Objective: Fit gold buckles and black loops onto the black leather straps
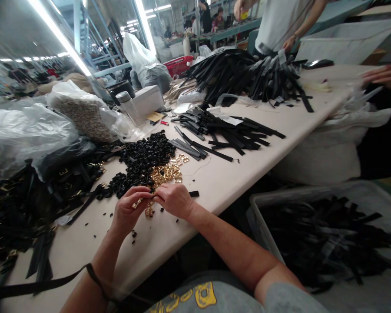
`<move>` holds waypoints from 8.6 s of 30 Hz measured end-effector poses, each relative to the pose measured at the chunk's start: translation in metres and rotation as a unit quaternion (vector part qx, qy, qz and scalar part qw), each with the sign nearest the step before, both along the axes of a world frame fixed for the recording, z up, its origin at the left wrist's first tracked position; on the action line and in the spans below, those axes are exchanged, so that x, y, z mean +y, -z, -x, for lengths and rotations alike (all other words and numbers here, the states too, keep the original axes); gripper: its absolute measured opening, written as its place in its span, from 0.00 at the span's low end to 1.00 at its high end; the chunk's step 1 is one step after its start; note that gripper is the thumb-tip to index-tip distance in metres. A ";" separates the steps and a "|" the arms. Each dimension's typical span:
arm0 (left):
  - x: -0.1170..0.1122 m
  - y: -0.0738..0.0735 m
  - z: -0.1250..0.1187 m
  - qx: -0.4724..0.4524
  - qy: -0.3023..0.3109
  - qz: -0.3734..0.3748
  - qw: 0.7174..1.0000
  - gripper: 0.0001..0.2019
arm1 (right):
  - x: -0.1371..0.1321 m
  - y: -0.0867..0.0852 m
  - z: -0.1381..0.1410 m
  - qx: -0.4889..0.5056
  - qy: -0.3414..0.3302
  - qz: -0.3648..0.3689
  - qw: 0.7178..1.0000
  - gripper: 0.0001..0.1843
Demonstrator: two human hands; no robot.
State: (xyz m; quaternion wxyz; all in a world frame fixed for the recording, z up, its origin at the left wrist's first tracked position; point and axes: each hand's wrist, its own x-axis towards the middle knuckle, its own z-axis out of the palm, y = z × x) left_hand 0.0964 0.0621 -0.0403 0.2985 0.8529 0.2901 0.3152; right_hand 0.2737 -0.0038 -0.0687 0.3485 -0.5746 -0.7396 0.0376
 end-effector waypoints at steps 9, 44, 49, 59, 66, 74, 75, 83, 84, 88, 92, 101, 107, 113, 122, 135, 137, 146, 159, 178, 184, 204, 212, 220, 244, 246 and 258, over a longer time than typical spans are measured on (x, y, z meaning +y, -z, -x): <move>0.003 0.003 0.004 -0.169 -0.163 0.129 0.963 0.12 | -0.003 0.000 -0.006 0.043 0.024 -0.049 0.998 0.17; 0.050 -0.010 0.054 -0.038 -0.196 0.162 0.966 0.13 | 0.003 0.005 -0.006 0.070 -0.015 -0.077 0.994 0.11; 0.094 -0.013 0.114 0.286 -0.348 -0.015 0.892 0.08 | 0.006 0.009 -0.006 0.084 -0.003 -0.057 0.995 0.09; 0.083 -0.007 0.106 0.128 -0.317 0.092 0.935 0.09 | 0.007 0.011 -0.006 0.102 0.017 -0.050 0.993 0.08; 0.016 -0.009 0.009 -0.230 -0.122 0.398 0.880 0.15 | 0.004 0.008 -0.006 0.134 0.034 -0.062 0.988 0.09; -0.006 0.007 -0.021 -0.256 -0.083 0.495 0.826 0.15 | 0.005 0.008 -0.003 0.102 0.056 -0.046 0.992 0.09; -0.006 0.008 -0.020 -0.256 -0.085 0.497 0.825 0.16 | 0.005 0.009 -0.003 0.094 0.055 -0.045 0.993 0.09; -0.006 0.009 -0.016 -0.241 -0.107 0.470 0.842 0.17 | 0.003 0.011 -0.001 0.029 0.025 -0.065 0.997 0.10; -0.006 0.009 -0.015 -0.235 -0.111 0.466 0.846 0.18 | 0.002 0.010 -0.001 0.027 0.021 -0.065 0.997 0.10; -0.001 0.010 -0.011 -0.208 -0.113 0.460 0.856 0.18 | 0.001 0.009 0.001 0.047 0.006 -0.049 0.998 0.09; 0.004 0.014 -0.005 -0.200 -0.097 0.459 0.860 0.16 | 0.000 0.007 0.004 0.072 0.019 -0.007 0.997 0.16; 0.002 0.008 -0.003 -0.164 -0.058 0.470 0.865 0.14 | -0.002 0.006 0.005 0.023 -0.027 0.026 0.999 0.21; 0.002 0.014 -0.002 -0.177 -0.075 0.446 0.874 0.15 | 0.000 0.009 0.004 0.015 0.019 0.031 0.999 0.19; -0.003 0.021 -0.008 -0.153 -0.073 0.452 0.876 0.16 | -0.005 0.004 0.004 0.039 -0.007 0.021 0.999 0.18; -0.003 0.012 -0.009 -0.128 -0.074 0.367 0.918 0.15 | -0.003 0.006 0.005 0.036 -0.012 -0.015 0.999 0.13; 0.021 -0.006 0.019 -0.134 -0.148 0.296 0.934 0.14 | 0.001 0.007 0.001 0.046 0.057 -0.019 0.997 0.10; 0.031 -0.008 0.032 -0.150 -0.191 0.266 0.933 0.15 | 0.003 0.007 -0.002 0.065 0.070 -0.014 0.995 0.10; 0.049 -0.008 0.074 0.142 -0.203 0.133 0.960 0.14 | 0.004 0.009 -0.004 0.100 0.059 -0.016 0.993 0.11; 0.037 0.006 0.041 0.254 -0.100 0.075 0.959 0.06 | 0.004 0.005 -0.003 0.088 0.048 0.000 0.995 0.11; 0.035 0.004 0.042 0.286 -0.106 0.095 0.947 0.05 | 0.004 0.004 -0.002 0.080 0.046 0.029 0.995 0.12; 0.027 0.001 0.043 0.249 -0.067 0.091 0.962 0.04 | 0.005 0.005 -0.003 0.077 0.048 0.033 0.995 0.12; 0.021 -0.011 0.036 0.082 -0.110 0.247 0.959 0.15 | 0.005 0.003 -0.001 0.131 0.037 0.033 0.990 0.05; 0.007 -0.005 0.010 -0.120 -0.105 0.338 0.928 0.16 | 0.002 0.004 0.001 0.192 -0.046 0.027 0.980 0.07; 0.005 0.001 0.000 -0.189 -0.134 0.413 0.881 0.18 | -0.001 0.002 0.007 0.273 -0.083 0.063 0.956 0.07; -0.007 0.011 -0.014 -0.208 -0.086 0.383 0.896 0.14 | 0.001 0.001 0.006 0.290 -0.069 0.062 0.952 0.08; -0.006 0.009 -0.013 -0.225 -0.085 0.420 0.875 0.14 | 0.000 0.001 0.005 0.264 -0.083 0.075 0.958 0.08; -0.009 0.007 -0.017 -0.250 -0.080 0.518 0.814 0.19 | 0.000 0.002 0.004 0.224 -0.101 0.116 0.962 0.17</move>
